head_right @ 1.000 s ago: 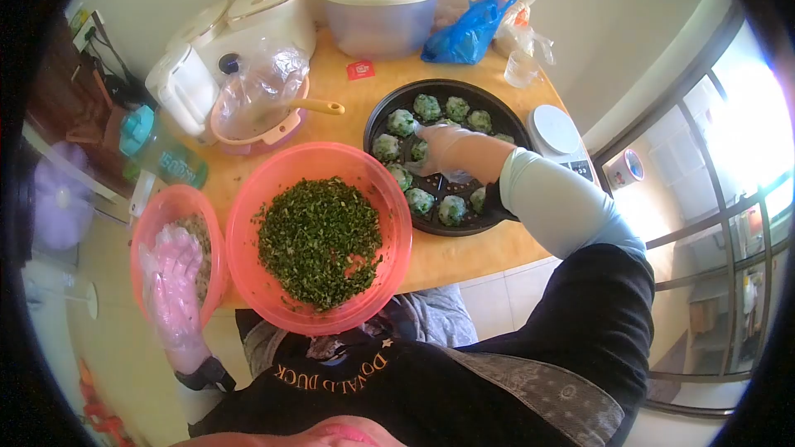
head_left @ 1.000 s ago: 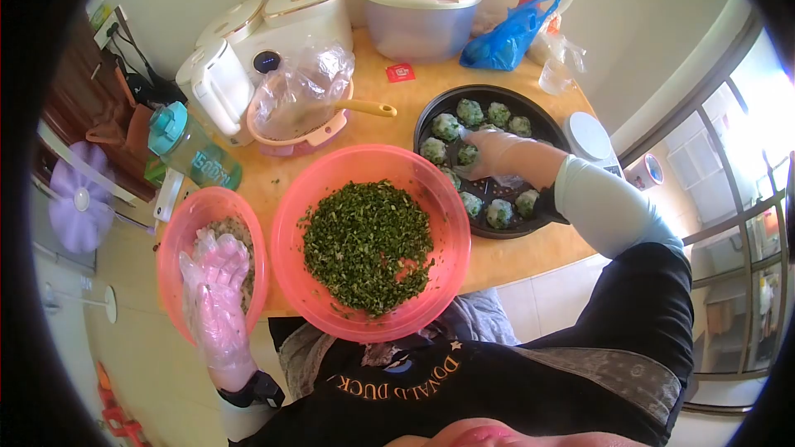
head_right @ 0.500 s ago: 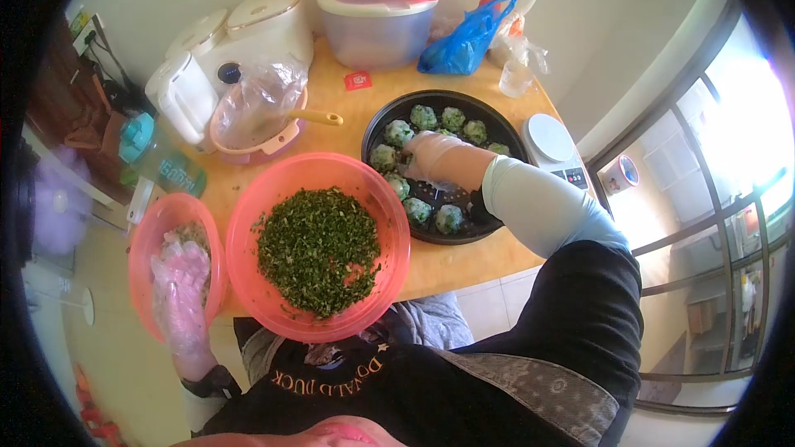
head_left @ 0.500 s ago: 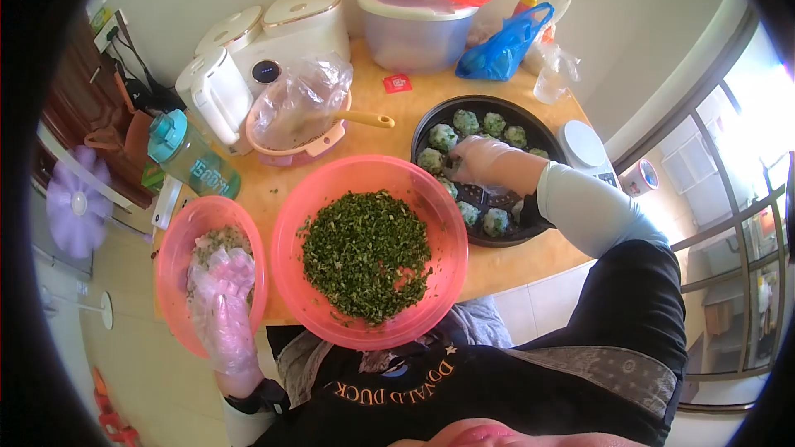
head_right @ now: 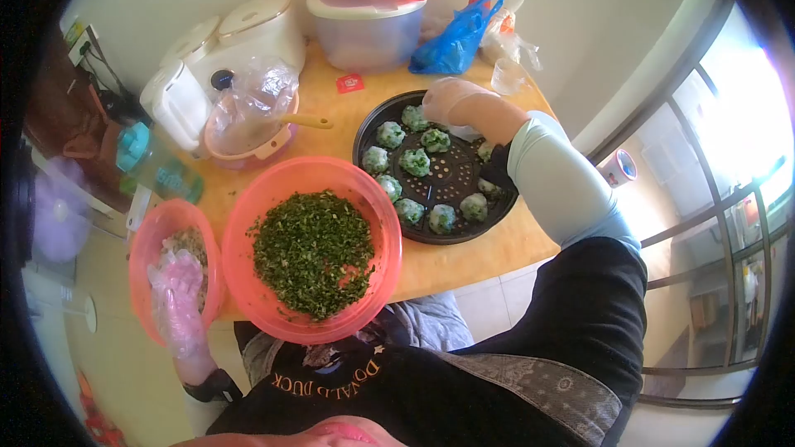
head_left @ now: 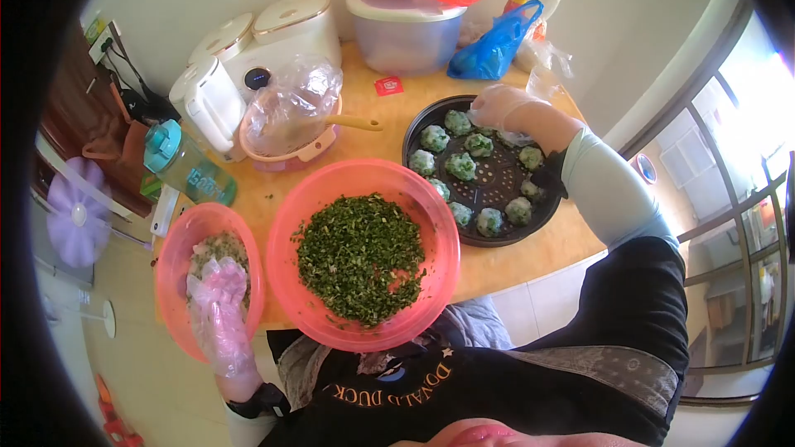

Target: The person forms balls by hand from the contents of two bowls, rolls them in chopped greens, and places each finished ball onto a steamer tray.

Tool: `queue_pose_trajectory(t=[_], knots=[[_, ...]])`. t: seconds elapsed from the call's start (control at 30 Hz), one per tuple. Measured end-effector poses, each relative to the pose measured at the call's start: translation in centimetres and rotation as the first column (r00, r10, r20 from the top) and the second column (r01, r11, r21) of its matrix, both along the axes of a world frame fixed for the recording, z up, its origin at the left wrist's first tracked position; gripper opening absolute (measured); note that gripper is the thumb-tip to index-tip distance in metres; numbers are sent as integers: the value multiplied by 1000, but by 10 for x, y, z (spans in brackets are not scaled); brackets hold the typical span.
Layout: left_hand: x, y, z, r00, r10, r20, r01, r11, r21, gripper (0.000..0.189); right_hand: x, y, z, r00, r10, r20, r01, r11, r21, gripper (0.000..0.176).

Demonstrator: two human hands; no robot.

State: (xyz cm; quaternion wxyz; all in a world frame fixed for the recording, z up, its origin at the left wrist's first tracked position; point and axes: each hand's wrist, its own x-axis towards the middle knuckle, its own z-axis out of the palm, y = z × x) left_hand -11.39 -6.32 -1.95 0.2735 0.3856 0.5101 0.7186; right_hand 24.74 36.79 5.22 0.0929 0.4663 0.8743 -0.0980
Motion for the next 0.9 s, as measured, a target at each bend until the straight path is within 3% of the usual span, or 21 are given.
queue_pose_trajectory(t=[0.07, 0.1, 0.17, 0.2, 0.47, 0.67, 0.77, 0.83, 0.9], knots=[[1, -1, 1, 1000, 4, 26, -4, 1000, 1, 60, 8, 7, -6, 954, 132, 268, -142, 990, 19, 41], [4, -1, 2, 1000, 7, -1, -7, 1000, 18, 58, 17, 11, -20, 955, 131, 266, -142, 990, 20, 41], [6, -2, 1, 1000, 15, -26, -14, 999, 36, 56, 34, 9, -52, 981, 184, 67, -188, 980, 59, 53], [6, -2, -2, 999, 40, -13, -39, 999, 26, 57, 24, -10, -38, 971, 195, 139, -198, 980, 2, 61], [-6, -12, -2, 995, 64, 82, -66, 997, 25, 59, 23, 8, -75, 970, 219, 105, -222, 975, 11, 48], [-3, -10, -5, 998, 59, -6, -58, 998, 32, 57, 25, 15, -75, 980, 183, 79, -182, 983, -14, 42], [0, -9, -6, 998, 58, -33, -57, 998, 32, 56, 31, 24, -68, 953, 300, 49, -300, 954, 2, 43], [3, -7, -4, 994, 110, -11, -109, 993, 38, 54, 27, 20, -46, 997, 74, 35, -72, 996, -55, 45], [5, -7, -2, 995, 102, 9, -102, 994, 40, 53, 27, 17, -42, 997, 77, 30, -75, 996, -51, 45]])
